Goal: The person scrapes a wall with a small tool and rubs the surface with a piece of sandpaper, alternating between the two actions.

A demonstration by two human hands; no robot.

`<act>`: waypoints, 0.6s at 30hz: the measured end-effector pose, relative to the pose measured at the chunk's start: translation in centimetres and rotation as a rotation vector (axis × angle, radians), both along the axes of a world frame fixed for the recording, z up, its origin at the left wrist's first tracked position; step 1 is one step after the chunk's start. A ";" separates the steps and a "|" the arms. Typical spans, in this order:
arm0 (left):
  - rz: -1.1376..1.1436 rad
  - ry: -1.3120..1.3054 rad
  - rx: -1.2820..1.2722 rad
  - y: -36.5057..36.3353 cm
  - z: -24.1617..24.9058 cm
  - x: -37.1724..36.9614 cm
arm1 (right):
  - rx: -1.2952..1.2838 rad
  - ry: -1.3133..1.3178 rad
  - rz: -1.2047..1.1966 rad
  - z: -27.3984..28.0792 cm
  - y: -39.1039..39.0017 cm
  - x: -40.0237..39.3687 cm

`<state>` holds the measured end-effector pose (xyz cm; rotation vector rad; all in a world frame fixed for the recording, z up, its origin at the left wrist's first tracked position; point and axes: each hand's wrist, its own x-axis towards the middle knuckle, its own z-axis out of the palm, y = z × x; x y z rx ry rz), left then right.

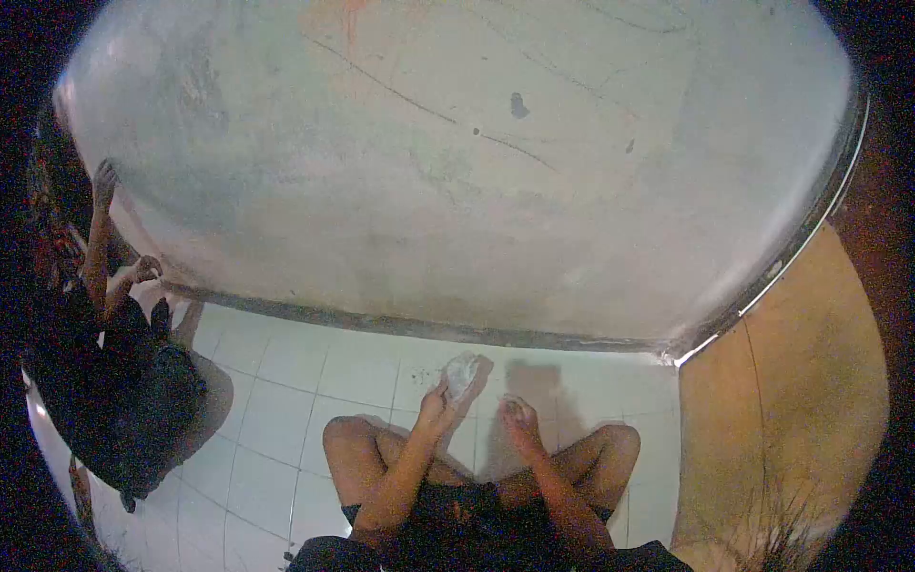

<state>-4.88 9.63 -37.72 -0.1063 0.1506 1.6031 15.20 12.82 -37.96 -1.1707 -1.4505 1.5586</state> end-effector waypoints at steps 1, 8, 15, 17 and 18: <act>-0.030 0.003 0.041 0.5 0.2 0.0 | 0.073 0.013 -0.032 -0.5 0.5 -1.2; -0.116 0.286 -0.098 0.1 -1.0 1.9 | 0.195 0.131 -0.353 4.1 -0.5 -8.6; 0.138 0.833 -0.471 -1.5 0.5 3.1 | 0.341 0.047 -0.412 5.6 0.9 -5.1; 0.400 1.032 -0.387 -3.5 8.0 1.0 | 0.424 -0.078 -0.331 3.3 2.8 -2.4; 0.271 1.212 -0.266 -3.5 9.1 -1.1 | 0.430 -0.066 -0.334 3.4 3.3 -2.6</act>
